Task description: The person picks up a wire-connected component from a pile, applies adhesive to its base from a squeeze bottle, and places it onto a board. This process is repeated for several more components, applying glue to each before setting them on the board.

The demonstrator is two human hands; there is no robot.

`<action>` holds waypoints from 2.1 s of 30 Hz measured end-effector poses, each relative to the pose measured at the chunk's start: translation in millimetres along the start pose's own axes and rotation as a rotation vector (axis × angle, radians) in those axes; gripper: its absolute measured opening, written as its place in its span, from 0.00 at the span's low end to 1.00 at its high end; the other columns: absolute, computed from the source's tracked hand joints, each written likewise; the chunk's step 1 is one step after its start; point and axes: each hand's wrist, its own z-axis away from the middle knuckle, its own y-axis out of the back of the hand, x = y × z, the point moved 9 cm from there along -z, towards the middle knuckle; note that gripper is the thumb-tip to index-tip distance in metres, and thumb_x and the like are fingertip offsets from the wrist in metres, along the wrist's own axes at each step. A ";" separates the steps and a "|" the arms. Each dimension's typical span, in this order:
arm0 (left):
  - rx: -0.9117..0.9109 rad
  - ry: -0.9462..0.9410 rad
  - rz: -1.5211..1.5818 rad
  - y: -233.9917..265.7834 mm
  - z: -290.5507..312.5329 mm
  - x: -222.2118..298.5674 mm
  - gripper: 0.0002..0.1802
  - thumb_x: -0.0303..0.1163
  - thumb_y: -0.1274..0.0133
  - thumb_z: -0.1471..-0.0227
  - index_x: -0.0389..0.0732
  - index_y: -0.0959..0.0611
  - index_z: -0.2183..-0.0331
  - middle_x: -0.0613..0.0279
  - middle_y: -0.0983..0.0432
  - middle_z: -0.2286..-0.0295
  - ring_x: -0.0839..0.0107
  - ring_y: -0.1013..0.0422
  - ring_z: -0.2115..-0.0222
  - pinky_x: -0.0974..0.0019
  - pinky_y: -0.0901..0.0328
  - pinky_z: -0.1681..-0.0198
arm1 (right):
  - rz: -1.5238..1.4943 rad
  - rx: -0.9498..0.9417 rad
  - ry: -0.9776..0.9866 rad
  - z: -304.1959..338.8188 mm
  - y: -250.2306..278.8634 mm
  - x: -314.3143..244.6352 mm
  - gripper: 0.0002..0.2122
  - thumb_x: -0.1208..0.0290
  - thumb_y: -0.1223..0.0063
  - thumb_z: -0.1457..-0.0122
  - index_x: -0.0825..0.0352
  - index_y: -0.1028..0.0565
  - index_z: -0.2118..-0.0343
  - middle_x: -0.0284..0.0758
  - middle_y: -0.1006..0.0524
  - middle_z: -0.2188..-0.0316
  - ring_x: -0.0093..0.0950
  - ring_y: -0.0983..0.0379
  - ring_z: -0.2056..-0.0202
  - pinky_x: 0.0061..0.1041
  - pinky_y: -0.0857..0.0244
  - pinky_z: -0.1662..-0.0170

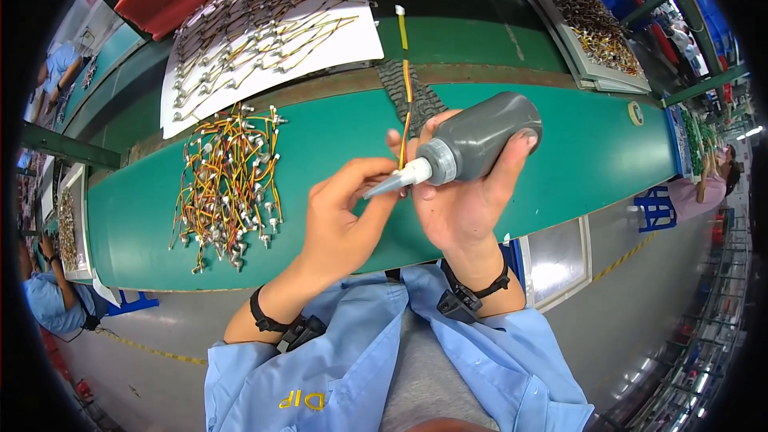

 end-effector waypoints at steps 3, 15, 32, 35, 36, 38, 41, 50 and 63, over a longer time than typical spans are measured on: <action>0.057 -0.083 0.118 2.0 -17.2 24.7 0.14 0.18 0.52 0.47 0.29 0.30 0.57 0.50 0.24 0.64 0.68 0.25 0.65 0.67 0.30 0.61 | 0.026 -0.043 0.178 -9.2 -11.4 -33.0 0.40 0.24 0.67 0.53 0.65 0.30 0.63 0.30 0.33 0.78 0.24 0.39 0.83 0.42 0.45 0.44; 0.011 -0.649 0.404 1.4 -58.9 115.8 0.11 0.20 0.55 0.44 0.30 0.32 0.58 0.48 0.33 0.64 0.63 0.28 0.67 0.63 0.30 0.64 | 0.284 -0.587 0.855 0.3 -112.9 -134.7 0.40 0.26 0.49 0.60 0.66 0.34 0.61 0.27 0.42 0.83 0.20 0.46 0.82 0.51 0.48 0.45; -0.035 -0.169 0.450 -0.1 -73.7 48.7 0.13 0.18 0.48 0.50 0.31 0.29 0.60 0.49 0.30 0.64 0.66 0.28 0.67 0.64 0.30 0.65 | 0.492 -0.451 0.354 -53.7 -97.8 -89.9 0.41 0.36 0.38 0.61 0.72 0.36 0.58 0.32 0.35 0.76 0.21 0.38 0.75 0.32 0.31 0.62; -0.024 -0.259 0.619 -4.4 -85.4 64.5 0.13 0.18 0.47 0.51 0.32 0.29 0.61 0.49 0.30 0.65 0.65 0.27 0.68 0.64 0.30 0.65 | 0.292 -0.503 0.557 -44.6 -101.0 -110.0 0.40 0.33 0.44 0.58 0.70 0.36 0.59 0.31 0.36 0.79 0.22 0.40 0.77 0.36 0.34 0.62; -0.001 -0.302 0.690 1.4 -86.6 67.7 0.13 0.18 0.47 0.51 0.32 0.29 0.61 0.49 0.30 0.66 0.64 0.27 0.69 0.64 0.30 0.66 | 0.290 -0.544 0.662 -39.4 -100.0 -121.0 0.39 0.31 0.46 0.57 0.69 0.35 0.60 0.30 0.37 0.80 0.20 0.42 0.79 0.33 0.39 0.61; -0.012 -0.364 0.670 7.7 -85.6 74.7 0.14 0.18 0.46 0.51 0.32 0.29 0.61 0.49 0.30 0.66 0.64 0.27 0.69 0.64 0.30 0.66 | 0.277 -0.595 0.759 -34.5 -99.2 -133.2 0.39 0.30 0.48 0.57 0.69 0.35 0.60 0.28 0.38 0.82 0.19 0.45 0.81 0.31 0.44 0.61; -0.059 -0.464 0.653 10.1 -79.3 87.6 0.14 0.18 0.46 0.52 0.33 0.29 0.61 0.48 0.30 0.67 0.63 0.27 0.70 0.64 0.30 0.67 | 0.380 -0.623 0.850 -23.1 -104.3 -142.2 0.39 0.29 0.50 0.56 0.68 0.34 0.60 0.27 0.40 0.83 0.18 0.49 0.83 0.29 0.48 0.60; -0.048 -0.496 0.585 13.4 -75.3 94.5 0.15 0.16 0.44 0.54 0.33 0.29 0.62 0.46 0.30 0.65 0.64 0.27 0.71 0.65 0.30 0.68 | 0.414 -0.596 0.819 -24.1 -106.3 -130.4 0.37 0.30 0.53 0.54 0.67 0.34 0.62 0.26 0.42 0.86 0.19 0.50 0.85 0.27 0.48 0.62; -0.038 -0.477 0.575 12.7 -74.5 92.9 0.17 0.14 0.43 0.57 0.33 0.28 0.63 0.45 0.30 0.65 0.66 0.27 0.70 0.68 0.31 0.68 | 0.456 -0.612 0.903 -23.6 -106.0 -129.7 0.33 0.32 0.56 0.50 0.65 0.35 0.63 0.26 0.43 0.87 0.18 0.51 0.85 0.26 0.48 0.64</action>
